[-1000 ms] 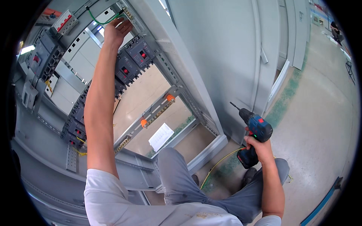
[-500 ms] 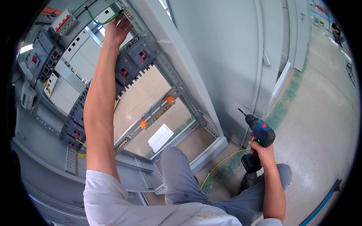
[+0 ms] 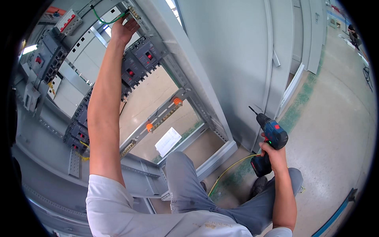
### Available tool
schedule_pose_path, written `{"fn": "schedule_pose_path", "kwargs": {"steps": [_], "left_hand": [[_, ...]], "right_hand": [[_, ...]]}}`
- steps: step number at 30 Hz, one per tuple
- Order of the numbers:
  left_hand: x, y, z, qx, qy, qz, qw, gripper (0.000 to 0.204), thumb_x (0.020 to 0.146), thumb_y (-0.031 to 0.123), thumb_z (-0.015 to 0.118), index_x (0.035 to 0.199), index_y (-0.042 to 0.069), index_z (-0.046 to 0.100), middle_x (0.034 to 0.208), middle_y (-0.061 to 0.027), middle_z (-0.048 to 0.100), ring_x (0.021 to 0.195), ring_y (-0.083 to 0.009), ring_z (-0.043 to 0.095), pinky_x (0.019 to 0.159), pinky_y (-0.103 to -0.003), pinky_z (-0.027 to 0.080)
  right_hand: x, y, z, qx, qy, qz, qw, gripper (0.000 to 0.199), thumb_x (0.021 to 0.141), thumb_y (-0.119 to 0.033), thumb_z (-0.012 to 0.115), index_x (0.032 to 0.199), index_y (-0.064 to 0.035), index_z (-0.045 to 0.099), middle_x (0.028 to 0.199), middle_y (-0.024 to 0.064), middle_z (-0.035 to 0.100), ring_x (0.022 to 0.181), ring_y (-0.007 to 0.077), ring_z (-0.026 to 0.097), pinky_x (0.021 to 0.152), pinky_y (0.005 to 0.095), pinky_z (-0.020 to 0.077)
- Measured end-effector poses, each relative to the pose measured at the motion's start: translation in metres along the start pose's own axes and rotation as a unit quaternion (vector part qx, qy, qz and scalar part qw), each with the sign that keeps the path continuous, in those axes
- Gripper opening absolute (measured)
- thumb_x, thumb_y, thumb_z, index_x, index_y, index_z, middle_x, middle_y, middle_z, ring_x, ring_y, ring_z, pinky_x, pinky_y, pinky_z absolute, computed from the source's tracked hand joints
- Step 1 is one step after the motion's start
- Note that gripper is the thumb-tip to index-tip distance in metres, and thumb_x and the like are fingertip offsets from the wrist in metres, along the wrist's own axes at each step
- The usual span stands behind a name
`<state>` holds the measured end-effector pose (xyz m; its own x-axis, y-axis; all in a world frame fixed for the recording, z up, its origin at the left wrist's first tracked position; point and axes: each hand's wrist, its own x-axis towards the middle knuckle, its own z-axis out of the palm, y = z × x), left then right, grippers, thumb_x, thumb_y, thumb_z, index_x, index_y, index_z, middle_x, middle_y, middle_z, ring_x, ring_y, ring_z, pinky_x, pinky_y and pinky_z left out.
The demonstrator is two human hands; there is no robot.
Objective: The person strips and prepares green and yellow wires, then connects them to terminals inside an electrical panel using a cordless drill. The person routes the wires through the panel and secures connections at multiple points.
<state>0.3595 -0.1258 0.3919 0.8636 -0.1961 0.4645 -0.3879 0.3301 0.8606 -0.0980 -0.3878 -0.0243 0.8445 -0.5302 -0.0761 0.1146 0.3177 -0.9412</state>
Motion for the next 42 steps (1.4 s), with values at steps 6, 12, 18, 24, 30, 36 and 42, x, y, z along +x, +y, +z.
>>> {"fn": "schedule_pose_path", "kwargs": {"steps": [6,12,18,24,30,36,42], "left_hand": [[-0.014,0.014,-0.007,0.16,-0.02,-0.068,0.985,0.046,0.103,0.029,0.047,0.142,0.003,0.046,0.131,-0.0261,0.059,0.111,-0.0357,0.064,0.101,-0.051,0.053],[-0.022,0.005,0.002,0.431,-0.041,-0.077,0.898,0.036,0.098,0.023,0.057,0.127,0.002,0.061,0.115,-0.016,0.07,0.099,-0.0262,0.069,0.091,-0.042,0.055],[0.0,-0.001,0.0,0.439,-0.072,-0.041,0.895,0.03,0.093,0.027,0.07,0.11,0.002,0.068,0.099,-0.0112,0.071,0.086,-0.0201,0.067,0.076,-0.033,0.053],[0.071,-0.019,-0.069,0.462,-0.093,0.02,0.882,0.027,0.09,0.028,0.076,0.078,0.006,0.068,0.07,-0.0036,0.064,0.057,-0.0124,0.055,0.058,-0.031,0.044],[0.001,-0.028,0.008,0.503,-0.033,0.127,0.854,0.018,0.091,0.017,0.067,0.092,-0.001,0.073,0.069,-0.0066,0.062,0.062,-0.0185,0.057,0.053,-0.035,0.042],[-0.201,-0.075,0.017,0.409,-0.059,0.415,0.811,0.019,0.092,0.021,0.067,0.097,0.003,0.073,0.078,-0.0074,0.068,0.069,-0.0158,0.063,0.06,-0.032,0.047],[-0.366,-0.271,-0.094,0.486,-0.485,-0.16,0.709,0.039,0.095,0.031,0.064,0.122,0.003,0.069,0.114,-0.0194,0.072,0.108,-0.0344,0.068,0.094,-0.041,0.053]], "right_hand": [[-0.001,-0.001,0.001,-0.015,-0.006,0.006,1.0,0.039,0.081,-0.001,0.068,0.119,0.0035,0.062,0.085,0.0052,0.061,0.061,0.0148,0.059,0.057,0.03,0.0477],[-0.008,0.0,-0.004,-0.015,0.003,-0.002,1.0,0.041,0.08,0.0,0.068,0.12,0.0031,0.062,0.091,0.006,0.063,0.061,0.0146,0.059,0.057,0.0303,0.048],[-0.012,-0.004,-0.011,-0.013,0.015,-0.01,1.0,0.04,0.081,0.0,0.069,0.12,0.0028,0.063,0.087,0.005,0.062,0.059,0.0135,0.057,0.056,0.0296,0.0466],[0.003,0.005,0.0,-0.021,-0.002,0.019,1.0,0.039,0.082,0.0,0.069,0.12,0.0054,0.062,0.079,0.0047,0.06,0.058,0.0136,0.057,0.057,0.0296,0.0461],[-0.001,0.009,-0.002,-0.085,0.015,0.035,0.996,0.039,0.081,-0.001,0.069,0.119,0.0044,0.063,0.078,0.0039,0.061,0.059,0.0129,0.057,0.056,0.0292,0.0462],[-0.014,0.012,0.008,-0.202,-0.033,0.08,0.976,0.038,0.081,-0.006,0.073,0.117,0.0014,0.066,0.077,0.001,0.06,0.061,0.0111,0.057,0.059,0.0291,0.0477],[-0.017,0.046,-0.01,-0.436,-0.128,0.131,0.881,0.035,0.074,-0.011,0.08,0.103,0.002,0.067,0.084,0.0116,0.07,0.072,0.0219,0.068,0.069,0.0365,0.0542]]}}
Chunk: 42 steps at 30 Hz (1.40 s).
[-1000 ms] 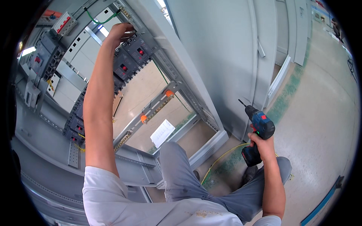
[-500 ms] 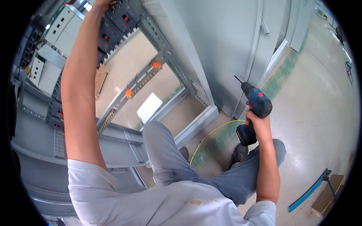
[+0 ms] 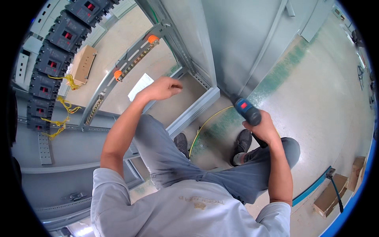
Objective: The person strips and prepares green and yellow wires, then connects them to terminals inside an electrical panel using a cordless drill. The person routes the wires through the panel and secures connections at multiple points.
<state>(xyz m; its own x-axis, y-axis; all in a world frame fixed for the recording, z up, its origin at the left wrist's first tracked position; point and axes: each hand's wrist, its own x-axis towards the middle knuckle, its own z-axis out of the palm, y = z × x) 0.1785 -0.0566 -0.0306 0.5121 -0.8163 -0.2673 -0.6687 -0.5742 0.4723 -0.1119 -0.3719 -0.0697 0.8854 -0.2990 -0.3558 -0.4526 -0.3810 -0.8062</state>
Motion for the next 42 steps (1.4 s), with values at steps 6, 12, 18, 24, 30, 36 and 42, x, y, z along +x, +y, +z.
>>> {"fn": "schedule_pose_path", "kwargs": {"steps": [6,12,18,24,30,36,42], "left_hand": [[0.073,-0.174,0.047,-0.113,0.249,-0.227,0.935,0.048,0.099,0.033,0.057,0.137,0.004,0.061,0.119,-0.0224,0.07,0.113,-0.036,0.067,0.098,-0.042,0.051],[0.132,-0.16,0.034,-0.363,0.412,-0.055,0.834,0.055,0.106,0.039,0.05,0.151,0.007,0.048,0.142,-0.0202,0.059,0.134,-0.0286,0.055,0.112,-0.035,0.04],[0.119,-0.136,0.023,-0.16,0.292,-0.151,0.931,0.056,0.098,0.04,0.06,0.14,0.003,0.056,0.112,-0.0237,0.071,0.107,-0.0376,0.069,0.093,-0.043,0.052],[0.008,0.006,-0.07,-0.102,0.306,0.032,0.946,0.03,0.097,0.027,0.064,0.109,0.001,0.072,0.091,-0.0153,0.073,0.087,-0.0231,0.07,0.079,-0.035,0.053],[0.062,-0.07,-0.19,-0.082,0.357,0.013,0.93,0.029,0.1,0.02,0.06,0.118,-0.001,0.069,0.098,-0.0116,0.074,0.086,-0.0199,0.067,0.083,-0.033,0.052],[0.118,-0.125,-0.199,-0.186,0.141,0.114,0.966,0.028,0.098,0.011,0.063,0.122,-0.002,0.068,0.107,-0.0067,0.074,0.093,-0.0119,0.065,0.085,-0.03,0.053],[0.132,-0.121,-0.193,-0.205,0.103,0.104,0.968,0.025,0.096,0.006,0.064,0.119,-0.002,0.07,0.105,-0.003,0.075,0.094,-0.0085,0.065,0.086,-0.026,0.052]], "right_hand": [[0.031,0.07,0.058,-0.316,-0.036,-0.038,0.947,0.036,0.073,-0.014,0.075,0.105,-0.0023,0.065,0.099,0.0253,0.07,0.098,0.0424,0.068,0.085,0.0479,0.0547],[0.061,0.213,0.144,-0.459,-0.059,0.023,0.886,0.029,0.078,-0.008,0.068,0.106,-0.0052,0.062,0.103,0.0219,0.068,0.096,0.0402,0.07,0.081,0.0486,0.0576],[0.063,0.27,0.183,-0.511,-0.071,0.069,0.854,0.038,0.082,-0.013,0.071,0.117,-0.0085,0.059,0.108,0.0188,0.069,0.102,0.0364,0.07,0.085,0.0479,0.0575],[0.08,0.256,0.183,-0.428,-0.149,0.12,0.883,0.031,0.081,-0.012,0.066,0.11,-0.0038,0.071,0.111,0.0201,0.073,0.105,0.0342,0.071,0.088,0.0438,0.0585],[0.161,0.15,0.194,-0.34,-0.222,-0.046,0.913,0.042,0.077,-0.026,0.073,0.113,-0.0038,0.075,0.111,0.0194,0.074,0.105,0.0342,0.07,0.091,0.0418,0.0556],[0.221,-0.096,0.222,-0.022,0.017,-0.294,0.955,0.045,0.091,-0.025,0.065,0.131,-0.0037,0.061,0.105,0.02,0.07,0.096,0.037,0.068,0.086,0.0434,0.0535],[0.299,-0.189,0.257,0.041,0.283,-0.31,0.907,0.054,0.093,-0.016,0.063,0.144,-0.0053,0.05,0.129,0.025,0.062,0.117,0.0413,0.06,0.1,0.0463,0.0476]]}}
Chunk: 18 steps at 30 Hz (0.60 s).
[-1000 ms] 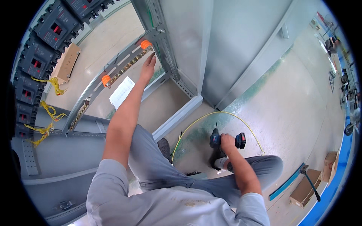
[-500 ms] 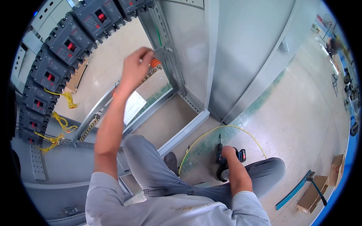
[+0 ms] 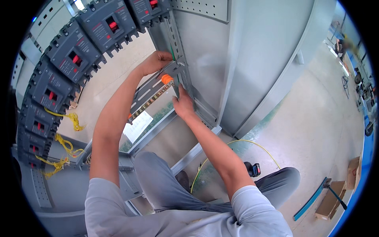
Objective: The person strips and prepares green and yellow wires, then connects them to terminals inside an electrical panel using a cordless drill. The person routes the wires through the panel and secures connections at multiple points.
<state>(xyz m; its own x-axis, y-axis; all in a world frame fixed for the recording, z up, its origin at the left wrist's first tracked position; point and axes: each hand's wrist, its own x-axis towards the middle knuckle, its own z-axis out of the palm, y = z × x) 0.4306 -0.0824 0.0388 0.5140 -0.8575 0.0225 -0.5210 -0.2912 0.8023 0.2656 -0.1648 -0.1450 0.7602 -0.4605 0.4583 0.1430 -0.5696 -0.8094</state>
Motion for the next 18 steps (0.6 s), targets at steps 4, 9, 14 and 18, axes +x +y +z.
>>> {"fn": "schedule_pose_path", "kwargs": {"steps": [4,9,14,18], "left_hand": [[-0.004,-0.004,-0.009,-0.024,-0.009,0.013,1.0,0.023,0.095,0.005,0.065,0.118,-0.001,0.071,0.104,-0.003,0.075,0.094,-0.0084,0.066,0.086,-0.026,0.052],[-0.009,-0.004,-0.011,-0.047,-0.002,0.006,0.999,0.023,0.096,0.003,0.064,0.118,-0.002,0.07,0.108,-0.0034,0.074,0.097,-0.0082,0.066,0.088,-0.025,0.052],[-0.002,0.003,-0.008,-0.05,-0.014,-0.003,0.999,0.018,0.094,-0.001,0.063,0.111,-0.003,0.069,0.104,-0.0036,0.073,0.096,-0.0083,0.066,0.087,-0.025,0.052],[0.004,-0.011,-0.01,-0.025,-0.015,0.019,0.999,0.02,0.088,-0.004,0.064,0.108,-0.002,0.07,0.099,-0.0044,0.075,0.089,-0.0088,0.066,0.083,-0.027,0.053]], "right_hand": [[0.015,-0.005,0.024,0.059,0.013,0.047,0.997,0.05,0.094,-0.018,0.063,0.141,-0.0054,0.052,0.131,0.0269,0.059,0.12,0.0435,0.057,0.101,0.0479,0.0462],[0.025,-0.01,0.029,0.096,0.032,0.103,0.99,0.031,0.096,-0.021,0.063,0.122,-0.0046,0.062,0.108,0.0229,0.068,0.1,0.0412,0.065,0.084,0.049,0.0506],[0.043,-0.011,0.036,0.123,0.095,0.084,0.984,0.025,0.1,-0.027,0.059,0.106,-0.0043,0.066,0.088,0.0209,0.069,0.085,0.042,0.067,0.074,0.0489,0.0509],[0.041,-0.012,0.041,0.141,0.083,0.102,0.981,0.028,0.102,-0.031,0.056,0.101,-0.0054,0.066,0.088,0.0209,0.069,0.083,0.0428,0.066,0.073,0.049,0.0498]]}}
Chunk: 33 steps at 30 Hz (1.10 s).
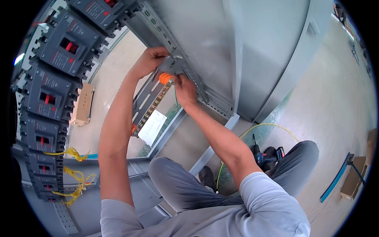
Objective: The person strips and prepares green and yellow wires, then connects them to terminals inside an electrical panel using a cordless drill. The person routes the wires through the panel and secures connections at multiple points.
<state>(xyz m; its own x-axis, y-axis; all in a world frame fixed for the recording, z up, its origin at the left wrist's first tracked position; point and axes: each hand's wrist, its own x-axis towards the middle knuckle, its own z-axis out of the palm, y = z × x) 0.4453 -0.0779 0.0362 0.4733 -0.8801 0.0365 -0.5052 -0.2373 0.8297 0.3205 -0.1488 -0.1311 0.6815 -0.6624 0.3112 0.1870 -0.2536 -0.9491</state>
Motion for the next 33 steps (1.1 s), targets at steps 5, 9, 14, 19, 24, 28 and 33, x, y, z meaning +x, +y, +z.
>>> {"fn": "schedule_pose_path", "kwargs": {"steps": [5,9,14,19,24,28,33], "left_hand": [[0.006,0.009,-0.001,0.048,-0.023,-0.008,0.999,0.021,0.09,-0.005,0.064,0.11,-0.002,0.067,0.101,-0.004,0.074,0.092,-0.0091,0.065,0.084,-0.027,0.053],[0.011,0.02,0.001,0.032,-0.039,-0.009,0.999,0.023,0.091,-0.003,0.065,0.114,-0.001,0.066,0.105,-0.0038,0.073,0.095,-0.0097,0.065,0.087,-0.027,0.053],[0.017,0.004,-0.002,0.081,-0.029,0.012,0.996,0.029,0.088,-0.007,0.065,0.116,0.001,0.068,0.1,-0.0053,0.075,0.091,-0.0114,0.066,0.084,-0.029,0.053],[0.019,0.002,0.004,0.025,-0.021,0.021,0.999,0.031,0.086,-0.011,0.063,0.114,0.0,0.069,0.1,-0.005,0.075,0.092,-0.0118,0.067,0.085,-0.029,0.054],[0.017,-0.009,-0.001,0.026,-0.007,0.004,1.0,0.032,0.085,-0.01,0.066,0.115,0.001,0.069,0.107,-0.0047,0.074,0.097,-0.0113,0.067,0.087,-0.029,0.055],[0.016,-0.003,0.005,0.007,0.003,0.008,1.0,0.032,0.085,-0.01,0.066,0.114,0.001,0.07,0.105,-0.0051,0.074,0.096,-0.0115,0.067,0.087,-0.029,0.055],[0.015,-0.005,0.003,-0.026,0.013,0.027,0.999,0.03,0.086,-0.009,0.066,0.114,0.001,0.069,0.102,-0.0052,0.075,0.093,-0.011,0.067,0.086,-0.028,0.054]], "right_hand": [[0.0,0.001,0.0,0.086,-0.043,0.036,0.995,0.027,0.103,-0.029,0.056,0.097,-0.0032,0.063,0.078,0.0146,0.067,0.075,0.0291,0.068,0.07,0.0412,0.0521],[-0.002,-0.002,-0.003,0.215,-0.086,0.09,0.969,0.025,0.104,-0.023,0.057,0.098,0.0002,0.062,0.08,0.0079,0.064,0.073,0.0138,0.067,0.069,0.0311,0.0548],[-0.001,-0.007,-0.01,0.299,-0.115,0.131,0.938,0.021,0.105,-0.018,0.056,0.11,0.0009,0.061,0.088,0.0063,0.065,0.074,0.0122,0.068,0.07,0.0278,0.0572],[0.001,-0.018,-0.014,0.343,-0.165,0.154,0.912,0.027,0.104,-0.015,0.055,0.126,-0.0009,0.058,0.097,0.008,0.069,0.086,0.0147,0.071,0.077,0.0295,0.0602],[-0.004,-0.032,-0.017,0.416,-0.231,0.185,0.86,0.037,0.1,-0.009,0.057,0.137,-0.0062,0.055,0.115,0.0072,0.067,0.104,0.0167,0.069,0.089,0.0328,0.0592],[-0.006,-0.033,-0.021,0.577,-0.289,0.223,0.73,0.046,0.097,-0.002,0.056,0.142,-0.0092,0.05,0.127,0.0049,0.063,0.114,0.0183,0.064,0.101,0.0379,0.0529],[-0.004,-0.023,-0.013,0.674,-0.322,0.246,0.617,0.048,0.096,-0.019,0.057,0.141,-0.005,0.049,0.128,0.0119,0.06,0.116,0.0282,0.059,0.104,0.0484,0.0459]]}}
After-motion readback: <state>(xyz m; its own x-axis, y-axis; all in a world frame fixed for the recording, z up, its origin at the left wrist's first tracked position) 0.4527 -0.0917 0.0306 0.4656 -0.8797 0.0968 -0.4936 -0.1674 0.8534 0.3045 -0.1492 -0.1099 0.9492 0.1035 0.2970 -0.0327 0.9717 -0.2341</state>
